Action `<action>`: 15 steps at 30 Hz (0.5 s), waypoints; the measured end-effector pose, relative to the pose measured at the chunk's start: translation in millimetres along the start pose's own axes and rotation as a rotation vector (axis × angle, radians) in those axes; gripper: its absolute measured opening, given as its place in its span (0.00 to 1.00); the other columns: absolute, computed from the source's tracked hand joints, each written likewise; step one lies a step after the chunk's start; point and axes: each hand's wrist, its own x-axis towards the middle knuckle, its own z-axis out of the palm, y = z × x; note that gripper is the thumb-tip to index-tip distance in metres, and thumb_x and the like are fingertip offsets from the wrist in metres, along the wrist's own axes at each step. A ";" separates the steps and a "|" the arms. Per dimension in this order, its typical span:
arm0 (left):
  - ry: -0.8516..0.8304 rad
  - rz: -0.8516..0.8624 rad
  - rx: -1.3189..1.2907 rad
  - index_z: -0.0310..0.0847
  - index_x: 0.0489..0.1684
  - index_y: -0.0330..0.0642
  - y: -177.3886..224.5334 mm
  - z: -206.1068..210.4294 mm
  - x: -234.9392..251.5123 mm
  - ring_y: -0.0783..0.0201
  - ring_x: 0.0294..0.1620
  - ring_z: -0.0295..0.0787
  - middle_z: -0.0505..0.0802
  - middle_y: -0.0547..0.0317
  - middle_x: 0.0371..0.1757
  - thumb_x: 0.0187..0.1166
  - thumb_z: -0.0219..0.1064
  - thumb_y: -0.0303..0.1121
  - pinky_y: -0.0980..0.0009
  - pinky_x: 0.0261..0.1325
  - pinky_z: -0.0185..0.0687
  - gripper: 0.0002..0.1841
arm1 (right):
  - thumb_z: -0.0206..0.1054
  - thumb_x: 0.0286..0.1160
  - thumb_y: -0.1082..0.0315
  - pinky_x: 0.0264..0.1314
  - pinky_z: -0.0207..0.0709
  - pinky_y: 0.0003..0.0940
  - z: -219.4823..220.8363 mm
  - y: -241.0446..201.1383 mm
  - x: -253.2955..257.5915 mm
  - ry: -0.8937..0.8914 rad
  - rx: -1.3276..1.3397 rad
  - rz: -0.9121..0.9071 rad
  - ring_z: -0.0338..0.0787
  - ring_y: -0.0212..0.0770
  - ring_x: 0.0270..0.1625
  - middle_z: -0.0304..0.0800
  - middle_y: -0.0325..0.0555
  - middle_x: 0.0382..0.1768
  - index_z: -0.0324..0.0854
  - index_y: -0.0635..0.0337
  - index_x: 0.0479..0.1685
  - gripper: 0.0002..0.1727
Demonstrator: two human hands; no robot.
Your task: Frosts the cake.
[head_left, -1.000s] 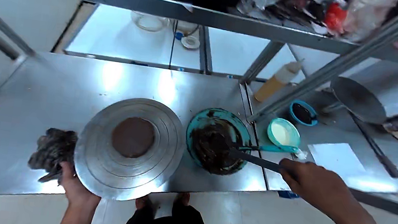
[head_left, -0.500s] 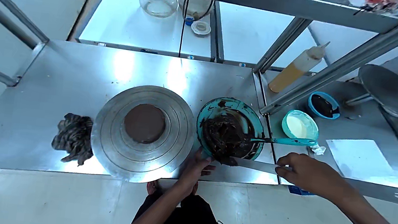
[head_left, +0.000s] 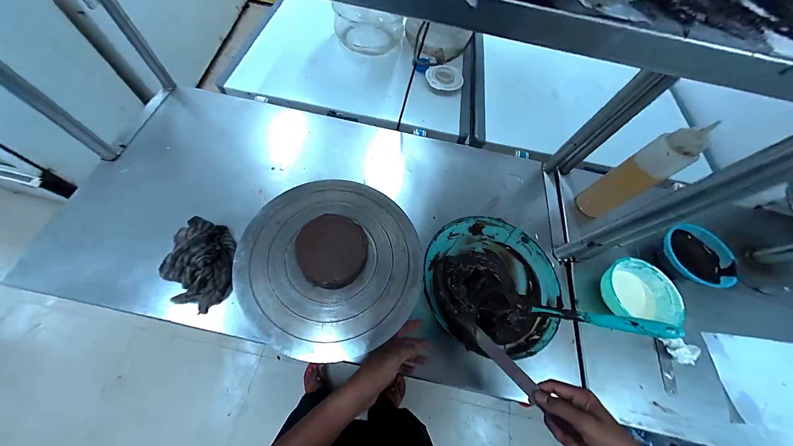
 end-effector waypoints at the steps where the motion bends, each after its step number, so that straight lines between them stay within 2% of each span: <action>1: 0.007 -0.004 0.005 0.63 0.85 0.36 -3.2 -11.2 -8.7 0.58 0.63 0.89 0.86 0.48 0.72 0.90 0.48 0.35 0.61 0.64 0.84 0.25 | 0.59 0.81 0.59 0.13 0.69 0.21 2.3 -1.7 -1.3 0.012 0.023 -0.045 0.76 0.26 0.13 0.80 0.32 0.17 0.85 0.53 0.47 0.11; 3: 0.080 -0.002 -0.006 0.75 0.75 0.34 -9.1 -33.9 -30.2 0.61 0.62 0.89 0.89 0.51 0.68 0.91 0.51 0.34 0.63 0.64 0.84 0.20 | 0.59 0.83 0.60 0.15 0.73 0.21 7.5 -16.5 -2.6 0.005 0.032 -0.158 0.80 0.26 0.15 0.85 0.32 0.20 0.84 0.52 0.47 0.10; 5: 0.152 0.026 -0.059 0.80 0.68 0.33 -8.8 -55.6 -54.3 0.62 0.61 0.91 0.92 0.52 0.64 0.88 0.56 0.29 0.65 0.64 0.85 0.16 | 0.59 0.85 0.63 0.18 0.76 0.20 14.7 -48.1 -0.1 -0.051 -0.006 -0.281 0.84 0.26 0.18 0.91 0.32 0.24 0.84 0.51 0.49 0.08; 8: 0.182 0.182 -0.240 0.77 0.63 0.32 -8.6 -81.0 -90.1 0.57 0.58 0.93 0.94 0.48 0.58 0.76 0.62 0.24 0.59 0.61 0.87 0.17 | 0.60 0.85 0.61 0.22 0.78 0.21 36.0 -109.6 8.4 -0.072 -0.210 -0.463 0.85 0.24 0.21 0.94 0.33 0.31 0.84 0.54 0.53 0.11; 10: 0.187 0.326 -0.409 0.73 0.63 0.34 -3.3 -86.9 -106.0 0.54 0.56 0.94 0.95 0.49 0.56 0.73 0.66 0.25 0.55 0.62 0.89 0.19 | 0.60 0.86 0.55 0.29 0.84 0.26 52.4 -155.4 14.2 -0.028 -0.456 -0.611 0.89 0.28 0.28 0.94 0.35 0.35 0.87 0.56 0.59 0.18; 12: 0.244 0.371 -0.541 0.68 0.64 0.34 5.4 -86.0 -113.1 0.56 0.51 0.94 0.93 0.52 0.53 0.77 0.64 0.26 0.55 0.59 0.91 0.19 | 0.53 0.87 0.52 0.36 0.89 0.38 72.0 -207.6 16.5 0.051 -0.864 -0.823 0.92 0.32 0.35 0.95 0.34 0.39 0.88 0.46 0.68 0.22; 13: 0.261 0.378 -0.561 0.66 0.65 0.34 7.7 -85.9 -114.1 0.57 0.49 0.94 0.92 0.53 0.53 0.80 0.61 0.25 0.56 0.57 0.92 0.17 | 0.51 0.84 0.56 0.37 0.88 0.45 87.2 -235.7 15.3 0.104 -1.089 -0.945 0.92 0.36 0.37 0.94 0.35 0.41 0.87 0.40 0.71 0.24; 15: 0.261 0.396 -0.555 0.70 0.61 0.35 8.1 -88.7 -114.0 0.59 0.48 0.95 0.93 0.55 0.50 0.82 0.59 0.24 0.58 0.56 0.92 0.13 | 0.57 0.70 0.69 0.35 0.81 0.53 124.6 -287.9 10.2 0.155 -1.464 -1.130 0.90 0.51 0.39 0.90 0.44 0.38 0.88 0.35 0.71 0.30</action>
